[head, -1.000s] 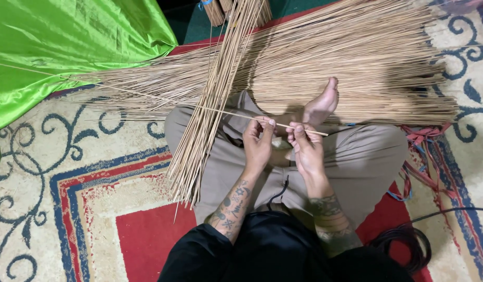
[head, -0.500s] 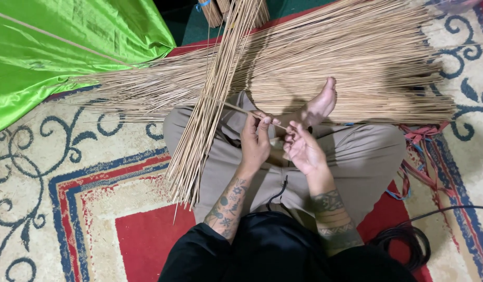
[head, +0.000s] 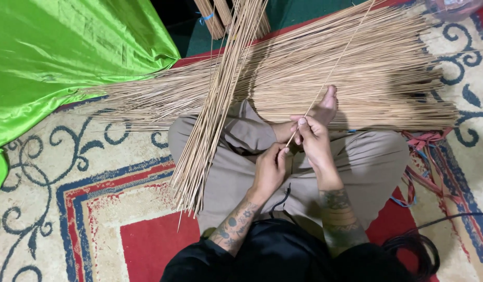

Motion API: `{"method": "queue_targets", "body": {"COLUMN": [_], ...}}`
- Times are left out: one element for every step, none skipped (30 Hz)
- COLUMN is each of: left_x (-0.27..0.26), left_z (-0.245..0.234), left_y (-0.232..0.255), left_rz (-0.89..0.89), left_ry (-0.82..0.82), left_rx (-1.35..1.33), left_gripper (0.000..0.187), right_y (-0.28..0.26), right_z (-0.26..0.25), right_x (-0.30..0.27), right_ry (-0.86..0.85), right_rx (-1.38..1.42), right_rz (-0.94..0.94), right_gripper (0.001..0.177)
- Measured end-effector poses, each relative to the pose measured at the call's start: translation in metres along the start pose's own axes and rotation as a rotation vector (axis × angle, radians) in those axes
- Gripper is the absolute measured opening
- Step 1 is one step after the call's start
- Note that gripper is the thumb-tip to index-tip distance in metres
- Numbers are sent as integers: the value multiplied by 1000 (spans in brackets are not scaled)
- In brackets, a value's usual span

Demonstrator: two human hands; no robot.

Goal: A person sitting on a rug is weaving thin wooden sticks together to create a bundle or mat.

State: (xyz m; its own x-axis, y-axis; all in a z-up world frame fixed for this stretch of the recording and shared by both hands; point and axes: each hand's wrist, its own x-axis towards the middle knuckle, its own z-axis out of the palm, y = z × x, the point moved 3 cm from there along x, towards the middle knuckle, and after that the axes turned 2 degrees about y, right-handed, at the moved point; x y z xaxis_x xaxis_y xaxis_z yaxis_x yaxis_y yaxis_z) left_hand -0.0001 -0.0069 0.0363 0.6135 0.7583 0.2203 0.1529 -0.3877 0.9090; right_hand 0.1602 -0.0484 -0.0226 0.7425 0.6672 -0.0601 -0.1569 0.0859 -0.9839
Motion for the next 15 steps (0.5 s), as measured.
{"method": "queue_targets", "body": {"left_x": [3,6,9,12,15,18,21,25,26,29,32,35,36,37,40], "left_z": [-3,-6,-10,-18,-27,-36,-44,-54,-64,-73,-84,-96,-101,-108,-114], "left_y": [-7,-13,-19,-26,-32,-38,-55,-72,-88,-92,-96,-100,-103,-105,-108], "left_rz": [-7,0,10,6,29,52,57,95,127,127,130,134,127,117,111], "left_ry": [7,41,70,72,137,203,196,250,307,303,355,406,404,423,440], "left_rx": [4,17,30,33,126,218,215,313,411,408,437,466,467,444,421], "left_gripper": [13,12,12,12,12,12,12,11,11,11,9,10,10,12,14], "right_y": [2,5,7,9,11,13,41,69,97,118,139,161,155,151,146], "right_z": [4,8,11,14,14,14,4,-6,-16,-26,-34,-43,-39,-36,-33], "right_x": [6,11,16,25,32,40,49,58,65,64,64,63,65,66,68], "right_ry": [-8,7,27,24,48,72,80,68,52,56,47,37,36,65,98], "right_rx": [0,39,78,79,122,165,167,-27,-224,-227,-280,-332,-334,-266,-196], "right_rz": [6,35,63,68,121,173,169,139,113,114,121,128,134,182,227], "right_gripper": [28,30,32,32,38,45,45,36,27,27,26,27,27,25,23]}}
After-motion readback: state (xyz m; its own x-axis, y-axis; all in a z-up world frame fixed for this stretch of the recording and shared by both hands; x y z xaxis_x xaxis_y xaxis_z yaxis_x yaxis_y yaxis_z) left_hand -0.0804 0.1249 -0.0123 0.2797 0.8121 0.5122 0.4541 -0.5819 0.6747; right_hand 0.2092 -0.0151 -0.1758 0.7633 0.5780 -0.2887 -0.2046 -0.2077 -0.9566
